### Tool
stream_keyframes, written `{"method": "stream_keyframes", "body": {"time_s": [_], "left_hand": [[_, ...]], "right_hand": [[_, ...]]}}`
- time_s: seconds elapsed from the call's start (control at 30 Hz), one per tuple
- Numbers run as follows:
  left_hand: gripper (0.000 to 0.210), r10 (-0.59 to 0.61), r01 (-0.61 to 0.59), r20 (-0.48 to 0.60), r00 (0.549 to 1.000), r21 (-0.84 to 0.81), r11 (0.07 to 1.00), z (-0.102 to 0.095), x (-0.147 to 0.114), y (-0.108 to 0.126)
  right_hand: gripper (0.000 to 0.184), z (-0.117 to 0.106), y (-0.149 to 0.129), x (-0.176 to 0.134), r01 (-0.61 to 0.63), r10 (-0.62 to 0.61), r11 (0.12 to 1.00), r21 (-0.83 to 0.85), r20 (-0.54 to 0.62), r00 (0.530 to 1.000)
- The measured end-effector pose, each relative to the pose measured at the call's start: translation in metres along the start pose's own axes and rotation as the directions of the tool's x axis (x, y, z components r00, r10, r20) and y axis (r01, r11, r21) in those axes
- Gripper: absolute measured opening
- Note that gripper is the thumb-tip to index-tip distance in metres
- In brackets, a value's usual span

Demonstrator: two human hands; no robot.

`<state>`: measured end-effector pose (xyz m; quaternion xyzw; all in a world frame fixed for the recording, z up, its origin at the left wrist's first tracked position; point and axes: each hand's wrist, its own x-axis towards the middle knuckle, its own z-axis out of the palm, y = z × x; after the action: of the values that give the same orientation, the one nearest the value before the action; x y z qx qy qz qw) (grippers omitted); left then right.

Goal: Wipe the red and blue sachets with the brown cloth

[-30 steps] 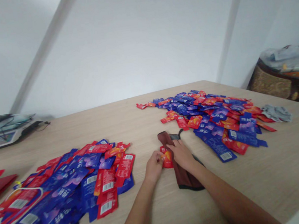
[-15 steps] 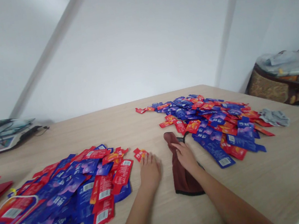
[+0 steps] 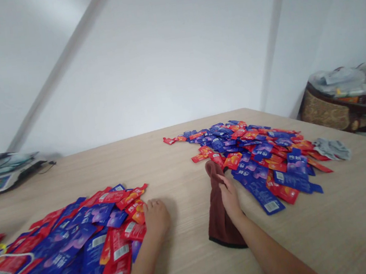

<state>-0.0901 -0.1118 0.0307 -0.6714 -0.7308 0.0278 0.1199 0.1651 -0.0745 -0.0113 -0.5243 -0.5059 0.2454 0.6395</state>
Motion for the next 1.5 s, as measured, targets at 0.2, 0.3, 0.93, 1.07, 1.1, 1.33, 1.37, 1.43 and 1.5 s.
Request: {"method": "stream_keyframes", "body": {"time_s": [0.2,0.3,0.93,1.07,1.1,1.33,1.37,1.43,1.5], "left_hand": [[0.052,0.216,-0.239,-0.118,0.969,-0.235,0.942,0.027,0.036,0.1],[0.054,0.194,-0.246,-0.201,0.96,-0.277,0.929,0.036,0.072,0.134],[0.042,0.267,-0.361,-0.281,0.922,-0.371,0.856,0.036,0.151,0.147],[0.033,0.213,-0.348,-0.357,0.909,-0.375,0.859,0.03,0.094,0.132],[0.031,0.21,-0.353,-0.371,0.905,-0.378,0.856,0.029,0.077,0.127],[0.028,0.244,-0.379,-0.331,0.912,-0.445,0.811,0.017,-0.023,0.089],[0.029,0.245,-0.373,-0.316,0.917,-0.455,0.808,0.016,-0.03,0.084],[0.031,0.255,-0.37,-0.291,0.922,-0.47,0.802,0.013,-0.035,0.078],[0.032,0.275,-0.38,-0.277,0.921,-0.472,0.796,0.01,-0.034,0.076]], "right_hand": [[0.038,0.0,-0.007,-0.001,-0.06,0.066,0.993,0.106,-0.048,0.997],[0.038,0.001,-0.008,0.0,-0.082,0.088,0.99,0.111,-0.055,0.995],[0.036,0.013,0.006,0.007,-0.1,0.107,0.986,0.132,-0.049,0.993],[0.035,0.009,0.007,0.007,-0.065,0.07,0.992,0.109,-0.05,0.996],[0.036,0.008,0.005,0.007,-0.052,0.057,0.994,0.097,-0.054,0.997],[0.038,0.008,-0.03,-0.014,0.221,-0.198,0.966,-0.132,0.163,0.966],[0.037,0.011,-0.036,-0.021,0.287,-0.232,0.94,-0.187,0.27,0.935],[0.032,0.017,-0.045,-0.035,0.409,-0.236,0.854,-0.321,0.463,0.854],[0.028,0.024,-0.051,-0.047,0.484,-0.17,0.739,-0.469,0.565,0.807]]}}
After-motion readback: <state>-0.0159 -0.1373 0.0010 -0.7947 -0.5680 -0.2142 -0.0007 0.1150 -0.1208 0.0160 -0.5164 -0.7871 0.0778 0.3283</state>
